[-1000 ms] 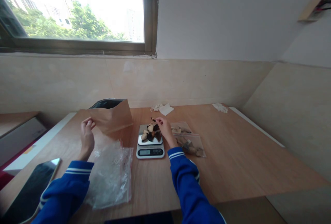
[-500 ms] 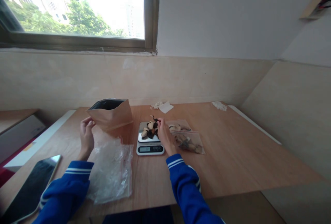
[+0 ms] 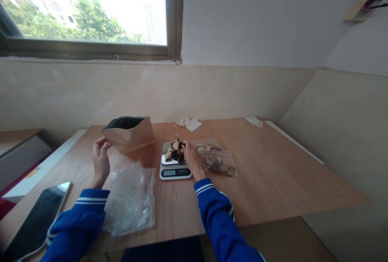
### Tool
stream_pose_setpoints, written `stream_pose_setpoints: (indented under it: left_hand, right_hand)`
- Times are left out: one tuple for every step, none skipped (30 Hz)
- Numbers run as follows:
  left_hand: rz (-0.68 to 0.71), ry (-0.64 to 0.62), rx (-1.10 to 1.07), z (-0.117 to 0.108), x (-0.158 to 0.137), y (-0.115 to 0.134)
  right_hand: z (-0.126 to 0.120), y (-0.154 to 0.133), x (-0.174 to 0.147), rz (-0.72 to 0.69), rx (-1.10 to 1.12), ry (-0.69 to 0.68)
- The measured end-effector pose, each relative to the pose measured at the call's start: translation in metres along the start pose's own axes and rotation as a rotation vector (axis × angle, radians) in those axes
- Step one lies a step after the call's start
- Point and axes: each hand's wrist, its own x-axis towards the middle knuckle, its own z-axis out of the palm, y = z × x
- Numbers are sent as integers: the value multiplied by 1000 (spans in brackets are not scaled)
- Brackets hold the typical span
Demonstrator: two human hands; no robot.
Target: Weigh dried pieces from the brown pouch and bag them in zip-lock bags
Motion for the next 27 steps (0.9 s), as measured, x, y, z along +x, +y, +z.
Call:
stream_pose_setpoints:
  left_hand:
    - [-1,6,2,0,0,0]
    - [-2,9,6,1,-1,0]
    - [-3,11,10,1,-2,0]
    - [-4,11,13,1,-2,0]
    - [-5,11,16,1,-3,1]
    - [-6,9,18,1,-4,1]
    - [-7,7,19,1,-4,1]
    - [-6,4,19,2,-5,1]
    - [-6,3,19,2,-5,1]
    - [-5,3,20,2,-6,1]
    - [-5,3,22,2,-6,1]
    - [-4,2,23,2,-6,1]
    - [-2,2,25,2,-7,1]
    - [2,2,25,2,-7,1]
    - [5,1,26,2,-8,0]
    - [9,0,25,2,-8,0]
    - [11,0,24,2,-9,0]
    - [12,0,23,2,-9,0]
    - [11,-1,23,2,-10,0]
    - [12,-2,23,2,-10,-1]
    - [14,-3,23,2,-10,-1]
    - [15,-5,24,1,-10,-2]
    - [16,-7,25,1,-11,-2]
    - [16,-8,26,1,-11,-2]
    - [16,-8,28,1,-11,-2]
    - [16,-7,29,1,-11,-2]
    - [17,-5,28,1,-12,-2]
  right_hand:
    - [0,1,-1,3,5,-1]
    - [1,2,-2,8,11,2]
    - [1,3,-3,18,20,9]
    - [1,4,-4,31,33,18]
    - [1,5,-5,44,46,29]
    - [-1,6,-6,50,58,39]
    - [-3,6,-7,44,67,46]
    - [-7,6,-9,27,70,48]
    - [-11,5,-11,3,64,48]
    - [-17,4,-12,-22,46,46]
    - [-23,3,-14,-41,17,43]
    - [-29,1,-16,-51,-23,41]
    - [-35,-1,-19,-56,-70,39]
    - [-40,-2,-21,-60,-116,36]
    - [-43,-3,-22,-69,-156,27]
    - [-46,-3,-24,-83,-186,11]
    - [-47,-3,-26,-98,-203,-13]
    - [-48,-2,-27,-113,-206,-41]
    - [-47,-2,-28,-124,-195,-69]
    - [-46,-1,-29,-130,-173,-90]
    - [-46,-2,-30,-130,-145,-100]
    - [-45,-2,-32,-127,-115,-95]
    - [-44,-4,-33,-123,-91,-77]
    - [-43,-6,-35,-122,-78,-55]
    - [-42,-8,-37,-124,-79,-37]
    - [-41,-11,-39,-129,-92,-26]
    - [-40,-14,-41,-138,-113,-26]
